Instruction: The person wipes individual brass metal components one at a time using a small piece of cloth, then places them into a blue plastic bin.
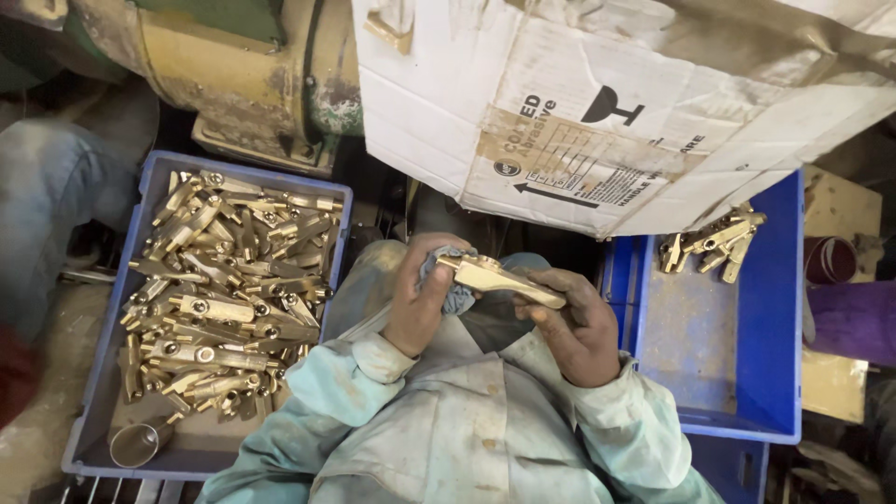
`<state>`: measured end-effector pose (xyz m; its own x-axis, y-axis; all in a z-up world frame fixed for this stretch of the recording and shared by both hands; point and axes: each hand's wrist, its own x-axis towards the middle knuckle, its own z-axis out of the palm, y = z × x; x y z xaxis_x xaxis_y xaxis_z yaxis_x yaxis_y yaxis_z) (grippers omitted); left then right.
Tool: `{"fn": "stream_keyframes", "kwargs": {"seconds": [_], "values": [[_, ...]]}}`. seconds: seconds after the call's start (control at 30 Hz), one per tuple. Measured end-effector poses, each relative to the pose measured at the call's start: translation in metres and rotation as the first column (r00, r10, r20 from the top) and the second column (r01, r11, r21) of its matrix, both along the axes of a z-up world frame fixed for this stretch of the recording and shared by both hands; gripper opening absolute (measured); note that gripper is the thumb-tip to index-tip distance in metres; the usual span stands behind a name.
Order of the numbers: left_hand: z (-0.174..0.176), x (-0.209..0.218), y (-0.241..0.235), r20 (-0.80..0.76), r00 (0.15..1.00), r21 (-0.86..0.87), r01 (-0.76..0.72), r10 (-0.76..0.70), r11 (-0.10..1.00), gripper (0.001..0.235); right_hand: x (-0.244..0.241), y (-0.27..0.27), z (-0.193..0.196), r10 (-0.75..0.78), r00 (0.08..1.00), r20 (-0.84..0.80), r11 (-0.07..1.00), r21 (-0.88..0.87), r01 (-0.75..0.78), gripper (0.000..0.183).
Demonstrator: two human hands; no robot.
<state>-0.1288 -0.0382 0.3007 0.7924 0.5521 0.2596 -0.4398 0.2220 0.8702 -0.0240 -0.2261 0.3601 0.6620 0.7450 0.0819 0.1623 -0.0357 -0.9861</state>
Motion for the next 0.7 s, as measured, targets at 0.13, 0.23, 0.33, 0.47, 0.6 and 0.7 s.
{"fn": "stream_keyframes", "kwargs": {"seconds": [0.13, 0.23, 0.33, 0.47, 0.6, 0.7], "values": [[0.000, 0.003, 0.003, -0.057, 0.989, -0.339, 0.110, -0.137, 0.934, 0.039, -0.004, 0.002, -0.002, -0.031, 0.997, -0.065, 0.994, -0.108, 0.024, 0.037], [-0.016, 0.008, 0.007, -0.124, 0.982, -0.439, 0.072, -0.140, 0.896, 0.035, 0.005, 0.009, -0.013, -0.024, 0.987, 0.159, 0.964, -0.259, 0.065, 0.028], [-0.051, 0.022, 0.017, -0.169, 0.970, -0.552, 0.056, -0.177, 0.832, 0.031, 0.024, 0.023, -0.045, 0.015, 0.983, 0.185, 0.928, -0.370, 0.056, 0.025], [-0.126, 0.047, 0.036, -0.268, 0.934, -0.652, 0.004, -0.236, 0.758, 0.026, 0.054, 0.037, -0.124, 0.024, 0.996, -0.083, 0.926, -0.373, -0.053, 0.027], [-0.205, 0.074, 0.051, -0.428, 0.870, -0.678, -0.130, -0.246, 0.723, 0.026, 0.081, 0.063, -0.229, -0.080, 0.934, -0.349, 0.946, -0.323, -0.040, 0.033], [-0.250, 0.092, 0.059, -0.483, 0.832, -0.717, -0.197, -0.272, 0.669, 0.024, 0.104, 0.075, -0.285, -0.234, 0.829, -0.509, 0.913, -0.409, 0.007, 0.035]]}}
